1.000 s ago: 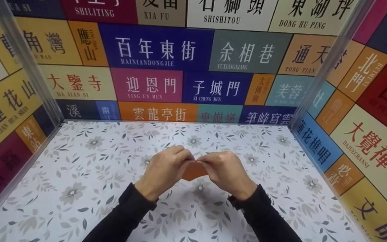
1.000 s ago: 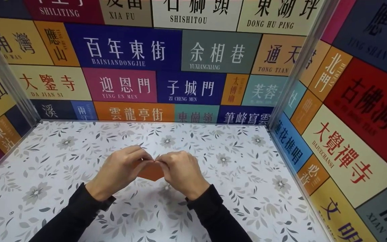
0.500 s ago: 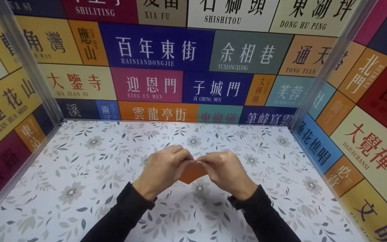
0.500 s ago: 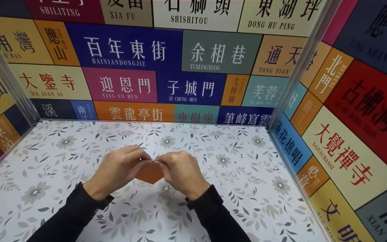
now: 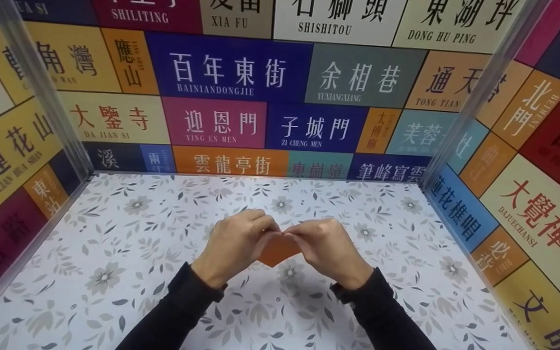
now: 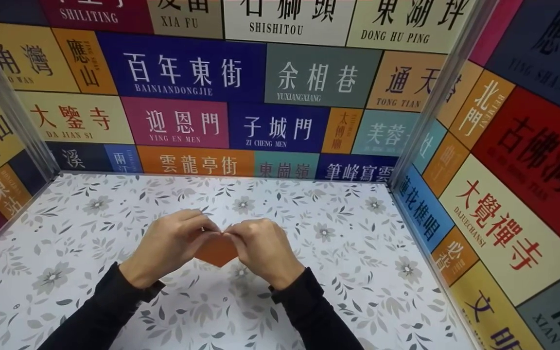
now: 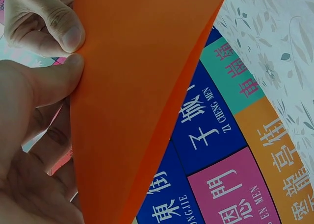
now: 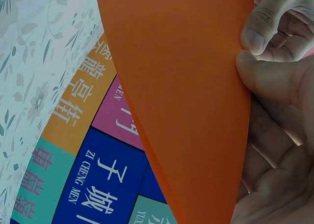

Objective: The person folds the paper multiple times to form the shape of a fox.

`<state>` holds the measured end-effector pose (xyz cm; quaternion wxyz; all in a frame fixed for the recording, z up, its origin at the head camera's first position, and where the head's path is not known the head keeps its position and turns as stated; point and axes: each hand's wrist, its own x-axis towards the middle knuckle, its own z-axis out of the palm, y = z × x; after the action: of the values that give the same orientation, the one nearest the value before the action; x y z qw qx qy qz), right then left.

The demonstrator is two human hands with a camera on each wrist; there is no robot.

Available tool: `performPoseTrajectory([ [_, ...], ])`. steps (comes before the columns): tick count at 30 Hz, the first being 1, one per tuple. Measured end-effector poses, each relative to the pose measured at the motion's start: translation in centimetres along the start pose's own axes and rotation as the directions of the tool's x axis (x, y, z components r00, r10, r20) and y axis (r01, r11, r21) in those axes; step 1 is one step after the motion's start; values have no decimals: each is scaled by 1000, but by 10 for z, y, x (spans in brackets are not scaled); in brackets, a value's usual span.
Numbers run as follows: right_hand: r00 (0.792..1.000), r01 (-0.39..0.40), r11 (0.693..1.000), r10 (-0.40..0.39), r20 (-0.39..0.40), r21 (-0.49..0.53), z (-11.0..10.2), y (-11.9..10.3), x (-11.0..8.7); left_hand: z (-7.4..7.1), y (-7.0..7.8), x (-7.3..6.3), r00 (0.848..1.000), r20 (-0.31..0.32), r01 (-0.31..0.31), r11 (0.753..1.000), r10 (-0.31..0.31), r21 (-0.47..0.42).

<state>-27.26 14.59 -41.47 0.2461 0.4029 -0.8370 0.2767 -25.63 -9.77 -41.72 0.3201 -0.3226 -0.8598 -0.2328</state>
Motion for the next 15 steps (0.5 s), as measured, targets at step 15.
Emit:
performPoseTrajectory([
  [15, 1000, -6, 999, 6, 5, 32, 1, 0, 0, -1, -2, 0, 1000, 12, 7, 1000, -7, 5],
])
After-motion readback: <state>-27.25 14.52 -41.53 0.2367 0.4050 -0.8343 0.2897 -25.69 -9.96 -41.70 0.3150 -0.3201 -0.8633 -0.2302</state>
